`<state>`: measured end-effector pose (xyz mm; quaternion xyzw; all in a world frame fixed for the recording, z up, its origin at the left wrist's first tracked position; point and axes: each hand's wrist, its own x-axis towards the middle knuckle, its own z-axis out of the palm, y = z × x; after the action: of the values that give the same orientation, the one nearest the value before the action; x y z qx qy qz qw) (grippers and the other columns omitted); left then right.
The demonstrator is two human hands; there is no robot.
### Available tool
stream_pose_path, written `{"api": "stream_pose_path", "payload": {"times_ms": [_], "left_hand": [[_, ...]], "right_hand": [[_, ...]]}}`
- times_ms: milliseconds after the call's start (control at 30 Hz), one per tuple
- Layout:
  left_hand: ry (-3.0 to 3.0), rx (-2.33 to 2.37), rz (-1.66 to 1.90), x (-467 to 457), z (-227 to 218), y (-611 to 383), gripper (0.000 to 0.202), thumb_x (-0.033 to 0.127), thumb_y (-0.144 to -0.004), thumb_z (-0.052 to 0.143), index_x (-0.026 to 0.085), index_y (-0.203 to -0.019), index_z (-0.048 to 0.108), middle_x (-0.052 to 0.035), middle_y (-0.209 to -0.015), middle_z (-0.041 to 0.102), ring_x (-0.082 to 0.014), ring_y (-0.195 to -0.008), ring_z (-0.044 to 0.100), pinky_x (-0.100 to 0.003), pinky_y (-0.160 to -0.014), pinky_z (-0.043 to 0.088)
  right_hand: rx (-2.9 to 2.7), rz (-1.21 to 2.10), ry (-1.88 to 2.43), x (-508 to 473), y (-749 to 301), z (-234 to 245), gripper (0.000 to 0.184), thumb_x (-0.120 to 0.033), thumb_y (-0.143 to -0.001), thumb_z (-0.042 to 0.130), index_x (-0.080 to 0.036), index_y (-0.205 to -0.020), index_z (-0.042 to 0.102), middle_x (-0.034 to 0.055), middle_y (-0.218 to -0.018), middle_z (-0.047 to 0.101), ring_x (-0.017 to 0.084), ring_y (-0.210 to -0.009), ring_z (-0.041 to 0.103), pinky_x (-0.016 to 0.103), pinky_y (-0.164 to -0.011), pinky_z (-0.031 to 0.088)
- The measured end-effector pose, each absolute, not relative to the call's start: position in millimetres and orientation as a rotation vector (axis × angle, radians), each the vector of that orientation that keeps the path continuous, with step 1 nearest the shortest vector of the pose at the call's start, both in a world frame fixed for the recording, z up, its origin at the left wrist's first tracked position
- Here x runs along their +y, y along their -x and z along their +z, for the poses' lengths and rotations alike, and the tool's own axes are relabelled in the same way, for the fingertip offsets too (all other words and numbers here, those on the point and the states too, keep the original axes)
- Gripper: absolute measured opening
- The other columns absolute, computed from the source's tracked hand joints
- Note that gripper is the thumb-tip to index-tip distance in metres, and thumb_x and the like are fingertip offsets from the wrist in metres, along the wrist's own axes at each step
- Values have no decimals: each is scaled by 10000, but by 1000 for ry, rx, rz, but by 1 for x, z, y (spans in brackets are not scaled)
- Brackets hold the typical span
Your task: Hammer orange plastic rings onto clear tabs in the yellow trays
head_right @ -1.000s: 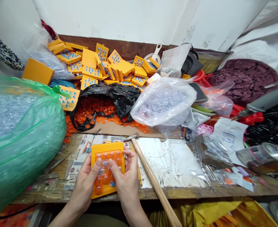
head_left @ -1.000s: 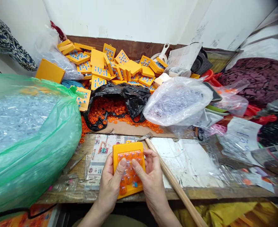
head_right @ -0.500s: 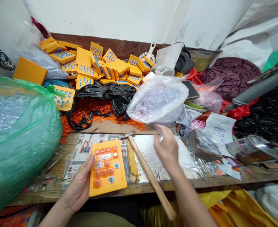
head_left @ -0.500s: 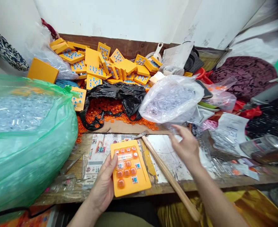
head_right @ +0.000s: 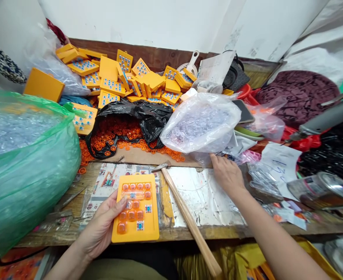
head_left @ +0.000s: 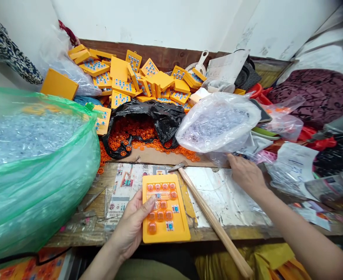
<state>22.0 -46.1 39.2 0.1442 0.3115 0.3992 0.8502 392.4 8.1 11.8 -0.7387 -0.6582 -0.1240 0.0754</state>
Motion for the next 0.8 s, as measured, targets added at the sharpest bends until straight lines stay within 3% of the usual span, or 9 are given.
{"api": "stream_pose_path", "payload": {"times_ms": [133,267,333,400,467,533,633,800], "left_hand": [[-304,668,851,-47,41,-21,687,229,-800,716,239,-1401,384,-133,-1200,668,-289,-1031,673,-457,-972,492],[-258,703,884,-49,42,-17,678,254,-814,700,263,-1406,370,-117,-1227,654,-282,-1083,648,-446,-993,478],[-281,676,902,-49,43,-17,769,233,-764,746,291,-1417,344,-104,-1261,635,-287,-1120,625,-448,-1004,469],[-331,646,900,-50,44,-18,925,169,-679,805,330,-1433,295,-89,-1279,626,-297,-1139,610,-457,-1010,462],[-372,620,895,-50,45,-20,1043,120,-615,834,345,-1449,250,-89,-1267,633,-306,-1147,604,-464,-1018,451],[-399,602,896,-51,46,-22,1084,130,-595,846,341,-1459,227,-99,-1259,637,-319,-1164,590,-474,-1026,438],[-424,612,908,-52,46,-24,1129,170,-557,875,345,-1461,220,-108,-1282,618,-339,-1203,555,-493,-1030,427],[-448,627,937,-55,48,-24,1274,129,-440,919,326,-1464,187,-127,-1240,637,-365,-1165,576,-505,-991,460]], "right_hand": [[-1916,-282,2155,15,-394,21,213,-149,-889,493,-133,-1025,655,71,-825,686,206,-793,646,381,-774,469],[-1704,-194,2000,-7,-353,34,279,-181,-875,455,-111,-1038,670,182,-987,707,287,-918,669,435,-813,492],[-1635,-51,1896,-31,-312,41,295,-290,-918,471,-159,-1134,623,119,-934,730,235,-778,699,382,-689,559],[-1633,155,1757,-58,-267,47,221,-339,-916,530,-222,-1068,640,44,-877,736,187,-752,709,309,-657,584],[-1510,521,1418,-79,-228,50,73,-279,-856,639,-250,-902,688,33,-879,713,187,-802,699,294,-683,583],[-1519,630,1213,-90,-202,50,113,-197,-816,677,-270,-893,717,25,-833,708,186,-795,682,294,-694,573],[-1436,618,1230,-94,-187,46,168,-182,-804,680,-280,-934,723,9,-764,677,163,-719,645,260,-643,551],[-1510,579,1276,-91,-188,45,97,-184,-814,668,-269,-819,713,-11,-706,655,151,-701,597,255,-643,505]]}}
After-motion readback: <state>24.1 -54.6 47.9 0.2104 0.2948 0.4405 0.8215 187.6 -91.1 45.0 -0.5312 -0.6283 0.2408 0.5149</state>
